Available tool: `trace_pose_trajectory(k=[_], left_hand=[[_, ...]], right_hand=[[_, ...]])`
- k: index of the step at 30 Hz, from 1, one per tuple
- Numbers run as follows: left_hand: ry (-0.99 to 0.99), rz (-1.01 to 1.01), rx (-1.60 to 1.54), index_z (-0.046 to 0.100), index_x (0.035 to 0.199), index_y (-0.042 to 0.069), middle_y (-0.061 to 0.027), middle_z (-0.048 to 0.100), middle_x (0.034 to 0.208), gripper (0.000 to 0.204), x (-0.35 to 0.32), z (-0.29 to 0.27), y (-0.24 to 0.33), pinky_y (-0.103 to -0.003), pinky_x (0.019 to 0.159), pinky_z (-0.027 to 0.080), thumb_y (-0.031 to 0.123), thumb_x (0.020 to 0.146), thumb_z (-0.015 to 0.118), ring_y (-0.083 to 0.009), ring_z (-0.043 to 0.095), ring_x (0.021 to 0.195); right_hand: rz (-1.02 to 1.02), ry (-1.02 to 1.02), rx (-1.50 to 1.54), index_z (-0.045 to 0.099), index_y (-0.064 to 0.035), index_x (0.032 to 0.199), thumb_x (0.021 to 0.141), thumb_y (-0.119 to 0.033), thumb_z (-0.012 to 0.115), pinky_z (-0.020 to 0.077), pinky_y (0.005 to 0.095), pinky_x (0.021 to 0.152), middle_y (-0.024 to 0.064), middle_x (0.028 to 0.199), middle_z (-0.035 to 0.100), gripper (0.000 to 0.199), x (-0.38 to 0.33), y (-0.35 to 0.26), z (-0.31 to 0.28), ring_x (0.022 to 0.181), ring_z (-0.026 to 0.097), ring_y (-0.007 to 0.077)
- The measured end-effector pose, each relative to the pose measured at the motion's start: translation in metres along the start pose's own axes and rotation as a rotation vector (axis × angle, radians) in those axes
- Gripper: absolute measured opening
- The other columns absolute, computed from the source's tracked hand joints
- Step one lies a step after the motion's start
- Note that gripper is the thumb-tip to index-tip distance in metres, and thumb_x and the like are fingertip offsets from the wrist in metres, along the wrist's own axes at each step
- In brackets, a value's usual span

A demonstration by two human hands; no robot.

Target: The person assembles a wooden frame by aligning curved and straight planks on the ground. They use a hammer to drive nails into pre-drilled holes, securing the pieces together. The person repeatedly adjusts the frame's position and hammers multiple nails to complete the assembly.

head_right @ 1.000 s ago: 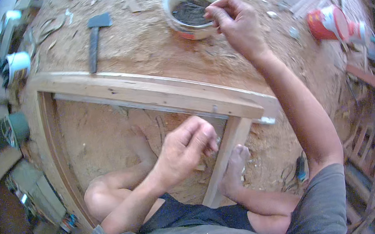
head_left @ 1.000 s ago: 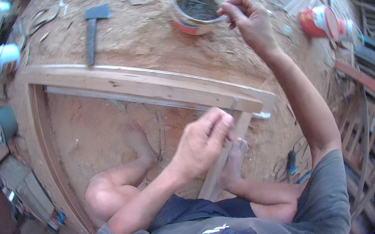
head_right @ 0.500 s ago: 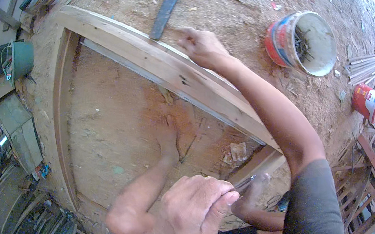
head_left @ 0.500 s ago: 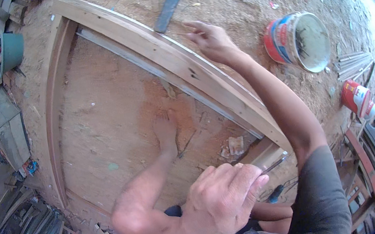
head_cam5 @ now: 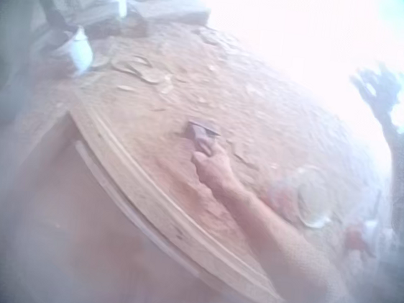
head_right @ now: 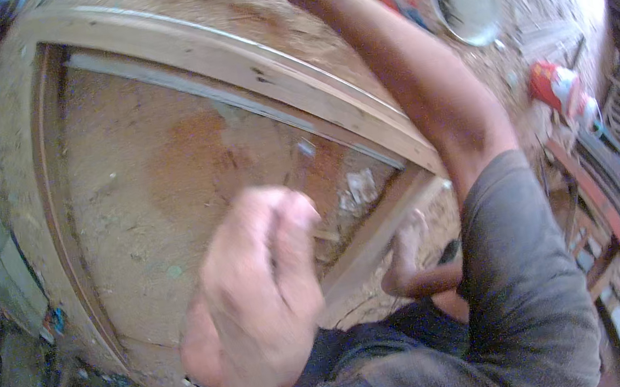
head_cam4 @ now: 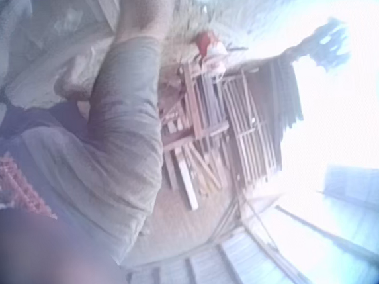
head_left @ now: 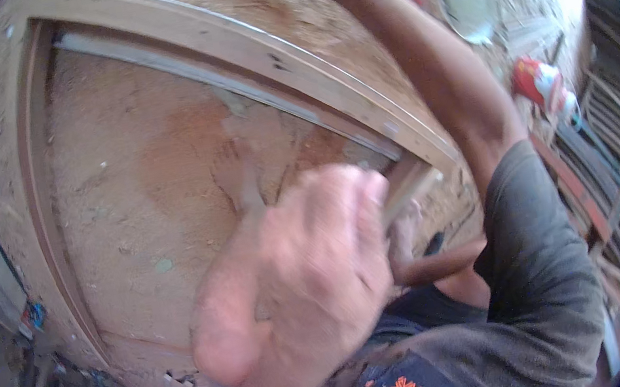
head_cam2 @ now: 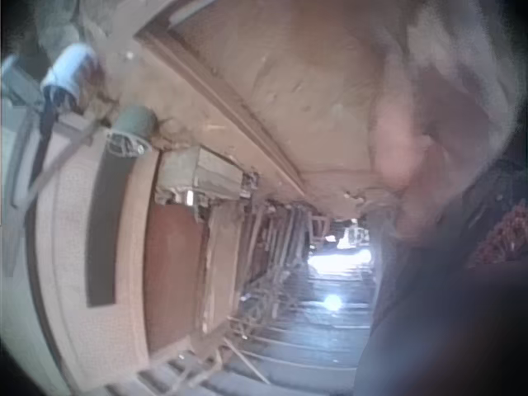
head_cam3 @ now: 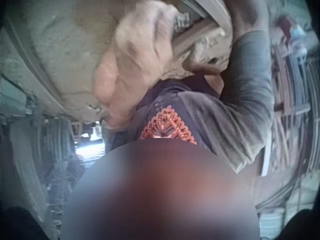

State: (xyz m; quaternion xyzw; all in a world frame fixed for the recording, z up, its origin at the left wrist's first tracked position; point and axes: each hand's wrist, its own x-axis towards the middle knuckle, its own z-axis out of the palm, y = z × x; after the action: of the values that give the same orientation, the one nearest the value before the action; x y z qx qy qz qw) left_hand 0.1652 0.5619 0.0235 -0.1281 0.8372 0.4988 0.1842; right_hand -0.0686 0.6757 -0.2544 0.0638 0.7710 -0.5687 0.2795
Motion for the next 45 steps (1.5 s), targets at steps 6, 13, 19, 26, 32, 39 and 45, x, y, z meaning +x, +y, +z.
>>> trace_pose_trajectory(k=[6,13,19,26,32,39,45], left_hand=[[0.011,0.064,0.072,0.063,0.102,-0.001,-0.0237,0.069,0.094,0.020,0.040,0.047,-0.018,-0.050,0.080,0.053,0.017,0.107,0.056,-0.0451,0.068,0.089],[-0.237,0.425,0.546,0.063,0.102,0.003,-0.0242,0.073,0.093,0.031,0.125,0.181,-0.078,-0.056,0.085,0.053,0.029,0.109,0.048,-0.0458,0.070,0.095],[-0.310,0.520,0.886,0.062,0.101,0.004,-0.0311,0.071,0.088,0.042,0.142,0.243,-0.156,-0.063,0.074,0.054,0.040,0.110,0.043,-0.0523,0.069,0.084],[-0.250,0.513,0.952,0.069,0.114,0.006,-0.0237,0.074,0.109,0.031,0.140,0.257,-0.159,-0.057,0.089,0.055,0.030,0.101,0.053,-0.0419,0.072,0.104],[-0.234,0.542,1.019,0.076,0.110,0.007,-0.0148,0.075,0.116,0.029,0.124,0.261,-0.145,-0.050,0.093,0.056,0.019,0.099,0.053,-0.0313,0.074,0.108],[-0.224,0.484,1.022,0.077,0.109,0.006,-0.0153,0.076,0.114,0.030,0.123,0.264,-0.143,-0.049,0.094,0.056,0.020,0.099,0.052,-0.0307,0.074,0.109],[-0.166,0.475,0.925,0.078,0.104,0.005,-0.0171,0.076,0.113,0.026,0.113,0.264,-0.134,-0.048,0.093,0.056,0.018,0.095,0.057,-0.0323,0.074,0.108]], right_hand=[[-0.107,-0.021,-0.161,0.040,-0.0035,0.158,0.088,-0.015,0.071,0.0498,0.0356,0.075,0.0144,0.107,0.066,0.077,-0.224,-0.037,-0.161,0.088,0.063,0.0213],[0.268,0.225,-0.409,0.052,-0.0005,0.139,0.086,-0.014,0.076,0.0528,0.0343,0.082,0.0098,0.096,0.068,0.059,-0.481,0.035,-0.244,0.088,0.066,0.0191],[0.707,0.581,-0.077,0.061,-0.0047,0.103,0.092,-0.022,0.081,0.0406,0.0245,0.046,-0.0031,0.066,0.055,0.029,-0.596,0.125,-0.224,0.051,0.052,0.0061],[0.598,0.453,-0.383,0.065,-0.0002,0.119,0.086,-0.018,0.084,0.0448,0.0305,0.048,0.0008,0.070,0.061,0.042,-0.630,0.192,-0.283,0.053,0.056,0.0107],[0.490,0.193,-0.653,0.049,-0.0206,0.158,0.082,-0.011,0.083,0.0459,0.0310,0.046,0.0035,0.076,0.064,0.084,-0.517,0.148,-0.330,0.051,0.054,0.0119],[0.684,-0.218,-0.859,0.052,-0.0203,0.157,0.078,-0.005,0.072,0.0419,0.0314,0.041,0.0007,0.065,0.055,0.083,-0.422,0.145,-0.317,0.048,0.053,0.0121],[0.667,-0.264,-0.824,0.052,-0.0191,0.156,0.078,-0.003,0.069,0.0412,0.0328,0.041,0.0015,0.067,0.056,0.082,-0.414,0.154,-0.316,0.049,0.052,0.0125]])
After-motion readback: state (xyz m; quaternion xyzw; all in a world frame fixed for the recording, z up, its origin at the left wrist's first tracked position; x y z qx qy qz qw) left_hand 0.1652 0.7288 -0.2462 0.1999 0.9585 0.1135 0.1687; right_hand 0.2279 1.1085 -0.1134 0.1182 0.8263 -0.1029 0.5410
